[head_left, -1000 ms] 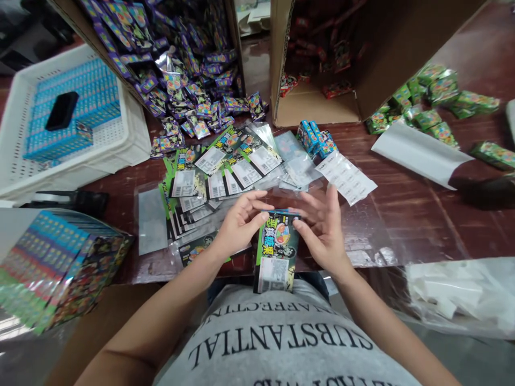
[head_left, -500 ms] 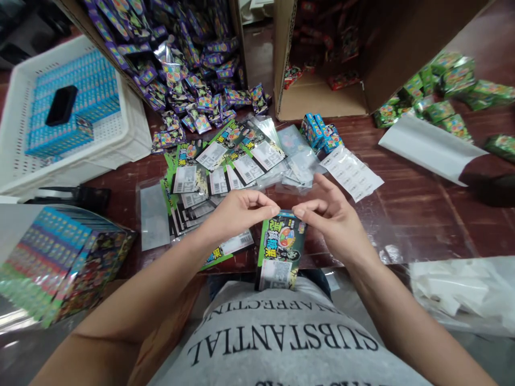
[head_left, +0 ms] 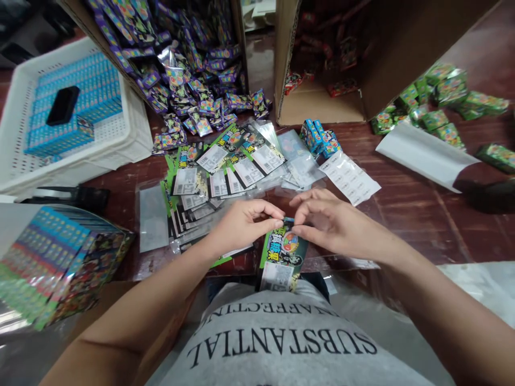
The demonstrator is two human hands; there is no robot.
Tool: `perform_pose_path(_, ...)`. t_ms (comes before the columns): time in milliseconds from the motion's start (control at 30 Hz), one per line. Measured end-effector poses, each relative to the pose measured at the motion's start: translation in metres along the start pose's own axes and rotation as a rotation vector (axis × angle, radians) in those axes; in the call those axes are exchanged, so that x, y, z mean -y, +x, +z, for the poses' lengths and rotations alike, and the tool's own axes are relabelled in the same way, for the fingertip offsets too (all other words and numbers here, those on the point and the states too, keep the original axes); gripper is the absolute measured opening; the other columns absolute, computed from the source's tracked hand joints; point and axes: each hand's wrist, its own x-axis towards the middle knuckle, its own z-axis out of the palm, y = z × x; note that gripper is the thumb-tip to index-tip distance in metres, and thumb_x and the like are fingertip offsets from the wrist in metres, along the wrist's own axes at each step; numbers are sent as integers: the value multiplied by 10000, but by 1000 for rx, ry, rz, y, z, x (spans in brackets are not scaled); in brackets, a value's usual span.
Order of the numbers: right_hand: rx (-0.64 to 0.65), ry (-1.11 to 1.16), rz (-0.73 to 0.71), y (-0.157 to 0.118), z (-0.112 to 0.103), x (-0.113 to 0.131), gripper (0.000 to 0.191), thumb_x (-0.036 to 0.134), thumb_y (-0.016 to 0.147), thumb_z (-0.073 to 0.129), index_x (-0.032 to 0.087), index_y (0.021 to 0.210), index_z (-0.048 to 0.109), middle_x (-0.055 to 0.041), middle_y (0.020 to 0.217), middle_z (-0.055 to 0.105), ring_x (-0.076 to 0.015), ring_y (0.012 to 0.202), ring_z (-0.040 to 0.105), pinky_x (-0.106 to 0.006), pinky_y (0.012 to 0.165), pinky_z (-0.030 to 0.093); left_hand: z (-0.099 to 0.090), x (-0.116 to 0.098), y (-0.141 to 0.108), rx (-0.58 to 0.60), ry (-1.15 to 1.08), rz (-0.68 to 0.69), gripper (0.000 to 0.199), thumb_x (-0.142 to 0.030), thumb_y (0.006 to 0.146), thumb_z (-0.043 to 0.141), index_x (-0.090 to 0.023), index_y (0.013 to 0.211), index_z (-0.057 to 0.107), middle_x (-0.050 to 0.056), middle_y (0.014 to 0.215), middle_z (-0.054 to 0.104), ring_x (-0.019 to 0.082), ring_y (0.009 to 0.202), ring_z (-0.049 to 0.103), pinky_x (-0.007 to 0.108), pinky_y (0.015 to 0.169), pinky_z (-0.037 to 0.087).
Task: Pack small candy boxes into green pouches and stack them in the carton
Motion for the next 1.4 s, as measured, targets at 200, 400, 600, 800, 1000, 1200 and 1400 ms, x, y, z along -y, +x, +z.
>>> perform_pose_path(200, -110, -217, -38, 5, 14, 0, 206, 445, 903, 655, 301, 1049, 640, -88, 1122, 639, -315, 1095, 613, -514, 893, 536, -3, 3, -8, -47, -21, 19, 112, -258, 837, 735, -191, 925, 752, 59, 1000, 782, 185, 916, 728, 361, 876, 579)
perform_pose_path(400, -58, -214, -153, 22, 32, -25, 251, 602, 897, 590, 406, 994, 712, -62, 958, 766, -260, 755, 735, -418, 624, 568, -26, 14, -38, -93, 30, 95, 231, -345, 913, 690, -188, 1076, 735, 77, 1131, 766, 198, 1034, 719, 338, 948, 558)
perform_pose_path(600, -120, 36, 71, 106, 104, 18, 415, 688, 850, 591, 293, 926, 692, -40, 918, 762, -255, 809, 720, -390, 718, 558, -23, 4, -126, -653, 499, -8, 939, -615, 730, 800, -236, 1503, 425, 151, 1613, 359, 357, 1451, 403, 545, 1185, 374)
perform_pose_path(800, 206, 392, -62, 163, 211, 92, 301, 518, 958, 548, 235, 991, 644, -29, 877, 706, -195, 759, 655, -335, 704, 528, -63, 41, -214, -907, 1152, -262, 886, -396, 790, 783, -194, 1540, 357, 206, 1543, 356, 391, 1407, 397, 557, 1145, 396)
perform_pose_path(1000, 146, 265, -250, 176, 225, 92, 345, 468, 972, 556, 238, 1227, 591, -99, 1170, 619, -241, 999, 637, -398, 846, 530, -145, 67, -271, -784, 1671, -327, 563, -182, 953, 591, -312, 1488, 472, 128, 1455, 531, 300, 1157, 583, 462, 1005, 493)
perform_pose_path(1200, 108, 182, -258, 173, 221, 84, 333, 481, 968, 566, 236, 1190, 609, -99, 1140, 627, -250, 998, 642, -432, 895, 528, -146, 57, -267, -786, 1670, -226, 534, -205, 988, 535, -272, 1511, 450, 110, 1451, 573, 280, 1050, 595, 457, 949, 508)
perform_pose_path(1400, 504, 310, -76, 167, 245, 102, 506, 583, 1016, 399, 248, 1381, 503, -113, 1310, 642, -241, 1026, 695, -432, 889, 567, -91, 58, -261, -777, 1461, -85, 425, -183, 1022, 473, -191, 1446, 496, 79, 1433, 611, 227, 1061, 600, 398, 928, 527)
